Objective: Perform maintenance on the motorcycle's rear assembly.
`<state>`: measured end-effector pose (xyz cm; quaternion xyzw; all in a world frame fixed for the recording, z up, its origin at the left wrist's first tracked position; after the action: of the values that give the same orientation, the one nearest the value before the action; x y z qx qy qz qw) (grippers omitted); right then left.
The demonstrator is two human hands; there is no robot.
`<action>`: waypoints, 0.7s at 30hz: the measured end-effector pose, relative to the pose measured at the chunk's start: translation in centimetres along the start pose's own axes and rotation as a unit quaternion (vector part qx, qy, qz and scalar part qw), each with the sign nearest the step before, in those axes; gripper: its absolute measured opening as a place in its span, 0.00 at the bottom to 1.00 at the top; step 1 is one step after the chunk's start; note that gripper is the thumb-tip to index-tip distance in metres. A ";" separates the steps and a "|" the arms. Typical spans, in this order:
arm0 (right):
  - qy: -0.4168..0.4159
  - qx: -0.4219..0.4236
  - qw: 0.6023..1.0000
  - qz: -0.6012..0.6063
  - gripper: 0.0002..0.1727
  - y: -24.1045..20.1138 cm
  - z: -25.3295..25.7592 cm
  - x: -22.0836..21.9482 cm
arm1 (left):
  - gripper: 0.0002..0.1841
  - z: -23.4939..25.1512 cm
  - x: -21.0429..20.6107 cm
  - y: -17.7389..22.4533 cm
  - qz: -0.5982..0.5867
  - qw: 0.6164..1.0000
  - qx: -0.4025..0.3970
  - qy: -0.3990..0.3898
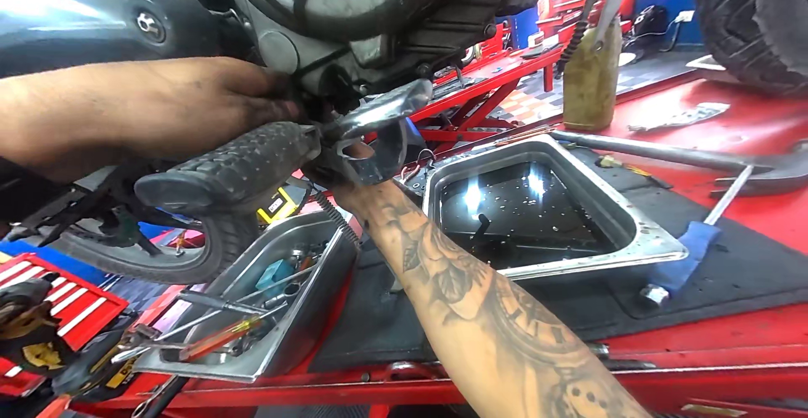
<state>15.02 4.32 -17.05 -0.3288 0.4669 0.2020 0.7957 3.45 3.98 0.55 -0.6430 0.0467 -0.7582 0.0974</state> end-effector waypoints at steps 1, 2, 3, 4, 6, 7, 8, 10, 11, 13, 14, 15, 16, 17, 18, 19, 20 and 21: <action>0.044 -0.011 0.999 -0.006 0.14 -0.4 -0.8 -0.9 | 0.18 -0.1 -0.1 0.1 -0.010 1.000 0.007 0.005; 0.064 -0.014 0.998 -0.011 0.13 -0.5 -1.3 -1.4 | 0.18 -0.2 -0.1 0.0 -0.027 0.999 0.022 0.008; 0.070 -0.011 0.997 -0.011 0.13 -0.5 -1.4 -1.5 | 0.18 -0.3 -0.1 0.0 -0.043 0.998 0.036 0.006; 0.067 -0.005 0.998 -0.010 0.13 -0.5 -1.5 -1.4 | 0.17 -0.3 -0.2 0.1 -0.054 0.998 0.044 0.005; 0.061 0.002 0.998 -0.010 0.13 -0.5 -1.5 -1.4 | 0.17 -0.5 -0.3 0.6 -0.056 0.997 0.054 0.015; 0.062 0.005 0.998 -0.012 0.13 -0.5 -1.5 -1.5 | 0.17 -0.5 -0.3 0.8 -0.041 0.997 0.055 0.021; 0.064 0.008 0.998 -0.012 0.12 -0.5 -1.5 -1.5 | 0.18 -0.5 -0.2 1.0 -0.024 0.998 0.053 0.026; 0.063 0.012 0.998 -0.010 0.11 -0.5 -1.5 -1.5 | 0.17 -0.3 -0.1 0.9 -0.009 0.999 0.043 0.027; 0.057 0.014 0.998 -0.010 0.11 -0.4 -1.3 -1.4 | 0.17 -0.3 -0.1 0.8 -0.016 0.999 0.038 0.027; 0.054 0.010 0.998 0.001 0.11 -0.7 -1.4 -1.5 | 0.17 -0.3 -0.2 0.5 -0.039 0.998 0.044 0.030; 0.056 0.008 0.998 0.000 0.12 -0.8 -1.4 -1.6 | 0.17 -0.3 -0.3 0.3 -0.050 0.997 0.052 0.033; 0.062 0.010 0.998 -0.011 0.13 -0.9 -1.5 -1.7 | 0.17 -0.4 -0.4 0.2 -0.056 0.996 0.060 0.038; 0.066 0.015 0.997 -0.025 0.13 -0.9 -1.5 -1.7 | 0.18 -0.5 -0.4 0.2 -0.050 0.996 0.063 0.040; 0.064 0.017 0.997 -0.034 0.13 -0.9 -1.6 -1.8 | 0.18 -0.6 -0.4 0.3 -0.037 0.997 0.058 0.040; 0.061 0.019 0.997 -0.038 0.12 -1.0 -1.6 -1.8 | 0.18 -0.5 -0.2 0.4 -0.022 0.998 0.051 0.032; 0.061 0.022 0.997 -0.039 0.12 -1.0 -1.5 -1.8 | 0.17 -0.4 -0.1 0.6 -0.012 0.999 0.047 0.018; 0.063 0.024 0.997 -0.040 0.11 -1.0 -1.4 -1.8 | 0.16 -0.2 0.2 1.3 -0.005 0.999 0.049 -0.004; 0.065 0.028 0.997 -0.042 0.11 -1.1 -1.3 -1.8 | 0.16 -0.2 0.5 2.0 0.001 0.998 0.055 -0.027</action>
<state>14.00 2.59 -15.58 -0.3381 0.5088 0.1336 0.7804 3.39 1.86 0.64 -0.6572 0.0027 -0.7415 0.1348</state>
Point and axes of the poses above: each hand's wrist, its own z-axis towards the middle knuckle, its own x-axis out of the back of the hand, y = z × x, the point moved 3 cm from there along z, towards the middle knuckle, and after that the axes turned 2 degrees about y, right-handed, at the moved point
